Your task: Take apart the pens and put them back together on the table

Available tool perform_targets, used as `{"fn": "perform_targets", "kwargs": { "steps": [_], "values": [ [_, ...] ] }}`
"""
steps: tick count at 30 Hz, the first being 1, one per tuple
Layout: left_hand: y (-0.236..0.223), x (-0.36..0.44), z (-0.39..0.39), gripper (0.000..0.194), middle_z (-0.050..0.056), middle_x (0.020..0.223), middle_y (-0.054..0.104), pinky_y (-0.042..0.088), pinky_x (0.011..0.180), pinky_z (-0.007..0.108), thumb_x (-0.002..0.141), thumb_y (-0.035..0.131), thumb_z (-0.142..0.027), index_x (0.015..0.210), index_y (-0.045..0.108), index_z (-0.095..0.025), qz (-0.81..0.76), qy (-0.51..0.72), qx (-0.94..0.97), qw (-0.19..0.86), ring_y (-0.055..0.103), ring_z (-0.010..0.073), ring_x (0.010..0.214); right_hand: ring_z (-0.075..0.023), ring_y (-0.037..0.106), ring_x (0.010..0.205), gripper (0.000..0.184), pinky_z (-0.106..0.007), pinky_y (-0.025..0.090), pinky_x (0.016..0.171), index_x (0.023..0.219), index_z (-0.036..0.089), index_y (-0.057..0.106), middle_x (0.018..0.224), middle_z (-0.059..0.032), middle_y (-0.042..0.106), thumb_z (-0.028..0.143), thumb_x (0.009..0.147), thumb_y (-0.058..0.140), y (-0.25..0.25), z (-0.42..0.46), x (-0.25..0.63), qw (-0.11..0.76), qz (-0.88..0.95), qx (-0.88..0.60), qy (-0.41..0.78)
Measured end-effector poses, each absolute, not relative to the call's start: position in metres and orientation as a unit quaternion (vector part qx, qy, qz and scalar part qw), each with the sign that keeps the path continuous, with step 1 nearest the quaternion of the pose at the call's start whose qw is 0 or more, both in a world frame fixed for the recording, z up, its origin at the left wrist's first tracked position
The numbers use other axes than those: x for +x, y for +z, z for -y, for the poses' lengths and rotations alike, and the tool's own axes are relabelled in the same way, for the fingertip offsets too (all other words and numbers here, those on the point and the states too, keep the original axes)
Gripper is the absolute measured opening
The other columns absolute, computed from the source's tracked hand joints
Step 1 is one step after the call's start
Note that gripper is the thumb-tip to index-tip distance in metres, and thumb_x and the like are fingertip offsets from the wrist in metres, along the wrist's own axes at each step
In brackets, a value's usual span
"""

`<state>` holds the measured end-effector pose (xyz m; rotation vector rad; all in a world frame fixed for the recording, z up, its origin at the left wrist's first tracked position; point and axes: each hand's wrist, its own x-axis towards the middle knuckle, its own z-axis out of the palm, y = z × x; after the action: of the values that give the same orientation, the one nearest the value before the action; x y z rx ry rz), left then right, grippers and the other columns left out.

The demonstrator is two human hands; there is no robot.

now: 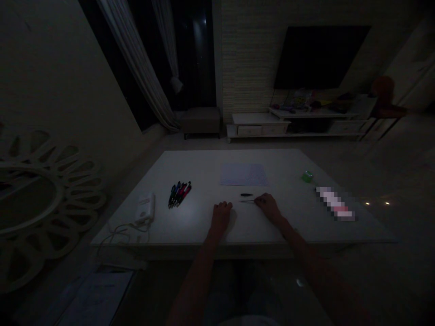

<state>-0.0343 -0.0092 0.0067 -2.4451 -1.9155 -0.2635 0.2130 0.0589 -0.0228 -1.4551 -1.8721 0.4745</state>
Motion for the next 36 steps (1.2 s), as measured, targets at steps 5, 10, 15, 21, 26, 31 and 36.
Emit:
{"fn": "perform_targets", "kwargs": {
  "steps": [5,10,15,21,26,31,36],
  "values": [
    [0.007,-0.035,0.009,0.024,0.007,0.1,0.056,0.033,0.084,0.035,0.089,0.039,-0.011,0.107,0.053,-0.02,0.618,-0.081,-0.782,0.004,0.051,0.0196,0.097,-0.0205,0.055,0.088,0.024,-0.032,0.041,0.081,0.087,0.023,0.074,0.085,-0.0061,0.062,0.037,0.079,0.057,-0.03,-0.068,0.206,0.32,0.74,-0.569,0.162],
    [0.005,-0.035,0.007,0.021,0.007,0.1,0.057,0.035,0.083,0.035,0.091,0.039,-0.016,0.104,0.055,-0.02,0.614,-0.087,-0.784,-0.013,0.052,0.0195,0.096,-0.0208,0.055,0.088,0.028,-0.031,0.043,0.08,0.093,0.021,0.073,0.086,-0.007,0.062,0.039,0.08,0.056,-0.033,-0.067,0.206,0.333,0.727,-0.578,0.163],
    [0.002,-0.039,0.008,0.036,0.008,0.107,0.056,0.036,0.087,0.035,0.088,0.038,-0.01,0.12,0.05,-0.022,0.595,-0.113,-0.795,-0.027,0.05,0.0188,0.102,-0.0221,0.054,0.092,0.03,-0.034,0.043,0.084,0.099,0.019,0.07,0.093,-0.0088,0.063,0.036,0.083,0.051,-0.03,-0.054,0.225,0.365,0.72,-0.574,0.136],
    [0.008,-0.011,-0.007,0.047,0.007,0.117,0.052,0.037,0.089,0.035,0.082,0.043,-0.004,0.123,0.052,-0.025,0.532,-0.103,-0.839,-0.047,0.045,0.0198,0.108,-0.023,0.054,0.094,0.028,-0.035,0.039,0.087,0.091,0.018,0.07,0.095,-0.0107,0.065,0.032,0.085,0.046,-0.039,-0.034,0.289,0.335,0.699,-0.63,0.054],
    [-0.005,0.023,-0.027,0.041,0.005,0.112,0.058,0.041,0.087,0.031,0.086,0.045,-0.009,0.123,0.054,-0.024,0.518,-0.182,-0.832,-0.077,0.05,0.0176,0.104,-0.023,0.055,0.086,0.031,-0.036,0.039,0.085,0.087,0.016,0.069,0.09,-0.0123,0.066,0.029,0.087,0.041,-0.043,-0.033,0.304,0.34,0.654,-0.676,-0.002],
    [-0.019,0.026,-0.034,0.035,0.006,0.112,0.063,0.042,0.091,0.034,0.085,0.047,-0.01,0.118,0.057,-0.018,0.541,-0.237,-0.801,-0.093,0.054,0.0189,0.105,-0.0233,0.053,0.087,0.027,-0.036,0.038,0.084,0.083,0.018,0.068,0.088,-0.0117,0.064,0.026,0.086,0.043,-0.043,-0.039,0.296,0.328,0.658,-0.677,-0.018],
    [-0.006,-0.007,-0.026,0.027,0.006,0.109,0.065,0.042,0.093,0.034,0.086,0.049,-0.013,0.109,0.061,-0.019,0.578,-0.27,-0.768,-0.063,0.055,0.0186,0.105,-0.023,0.052,0.085,0.026,-0.035,0.037,0.083,0.083,0.018,0.068,0.085,-0.0118,0.063,0.026,0.085,0.044,-0.042,-0.039,0.298,0.324,0.653,-0.685,-0.019]
  ]
}}
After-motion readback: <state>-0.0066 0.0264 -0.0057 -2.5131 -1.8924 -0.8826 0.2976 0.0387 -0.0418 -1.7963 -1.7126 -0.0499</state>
